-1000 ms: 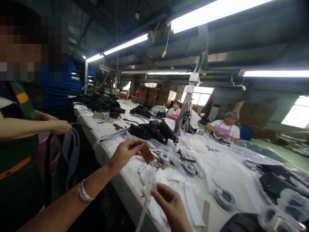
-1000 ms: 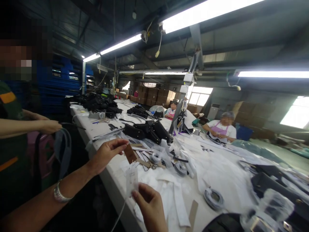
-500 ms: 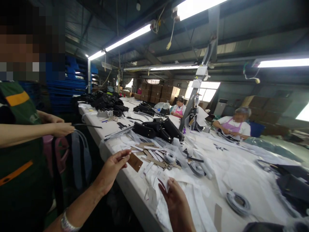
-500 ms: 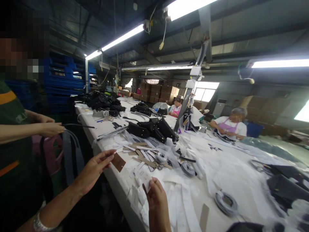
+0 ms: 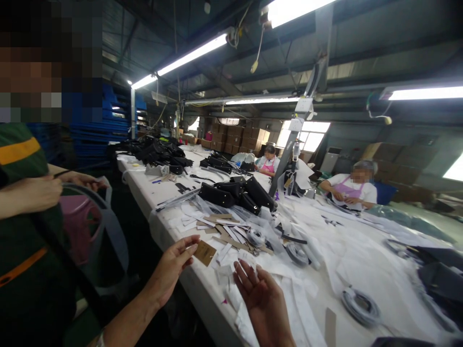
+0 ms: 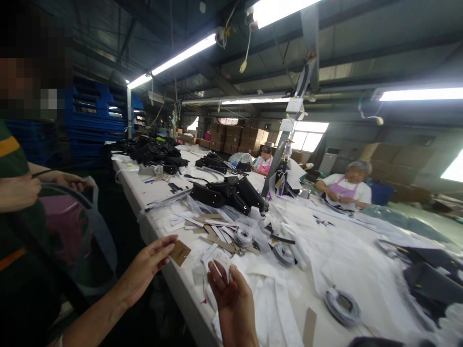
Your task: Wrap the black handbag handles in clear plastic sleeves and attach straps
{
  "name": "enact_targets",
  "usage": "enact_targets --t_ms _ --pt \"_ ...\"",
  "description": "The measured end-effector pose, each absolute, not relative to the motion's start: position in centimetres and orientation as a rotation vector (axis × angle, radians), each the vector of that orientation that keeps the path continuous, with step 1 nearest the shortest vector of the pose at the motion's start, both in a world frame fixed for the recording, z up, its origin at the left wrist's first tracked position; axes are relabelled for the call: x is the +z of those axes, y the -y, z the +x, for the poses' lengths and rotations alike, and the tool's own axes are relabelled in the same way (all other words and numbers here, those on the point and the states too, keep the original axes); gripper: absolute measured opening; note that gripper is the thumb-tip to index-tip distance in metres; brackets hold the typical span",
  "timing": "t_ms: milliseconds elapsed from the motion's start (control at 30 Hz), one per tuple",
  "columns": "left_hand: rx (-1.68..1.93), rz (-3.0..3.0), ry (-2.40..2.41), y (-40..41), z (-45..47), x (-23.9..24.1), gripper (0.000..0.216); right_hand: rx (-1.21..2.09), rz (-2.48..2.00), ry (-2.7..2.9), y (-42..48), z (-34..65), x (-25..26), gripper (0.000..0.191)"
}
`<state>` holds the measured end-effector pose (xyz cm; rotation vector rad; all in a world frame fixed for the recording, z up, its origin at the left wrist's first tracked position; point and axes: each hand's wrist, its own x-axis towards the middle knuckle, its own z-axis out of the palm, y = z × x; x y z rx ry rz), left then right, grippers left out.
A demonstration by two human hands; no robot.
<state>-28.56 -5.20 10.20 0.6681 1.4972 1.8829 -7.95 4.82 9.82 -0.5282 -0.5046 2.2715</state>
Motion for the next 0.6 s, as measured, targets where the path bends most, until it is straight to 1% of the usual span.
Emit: enact_targets --t_ms 133,200,267,367,500,600 --pt "1.818 0.696 -1.431 4.7 -27.6 9.4 0.039 2.308 -0.509 0.436 -4.4 -7.7 10.4 0.015" --pt "1.776 0.751 -1.405 4.4 -26.7 8.9 0.043 2.323 -0.488 0.396 -4.3 -7.5 10.4 0.013" --pt "1.746 0.843 -1.49 4.1 -25.6 8.3 0.048 2.327 -0.466 0.356 -4.3 -7.1 10.3 0.011" --pt "1.691 1.072 -1.615 3.8 -23.6 7.3 0.042 2.331 -0.442 0.32 -4.4 -6.4 10.0 0.01" --pt "1.572 1.282 -1.558 3.6 -21.1 6.4 0.036 2.322 -0.436 0.324 -4.3 -5.5 10.4 0.01" --pt "1.531 1.253 -1.491 3.1 -19.7 6.5 0.043 2.295 -0.427 0.319 -4.1 -4.6 10.9 0.009"
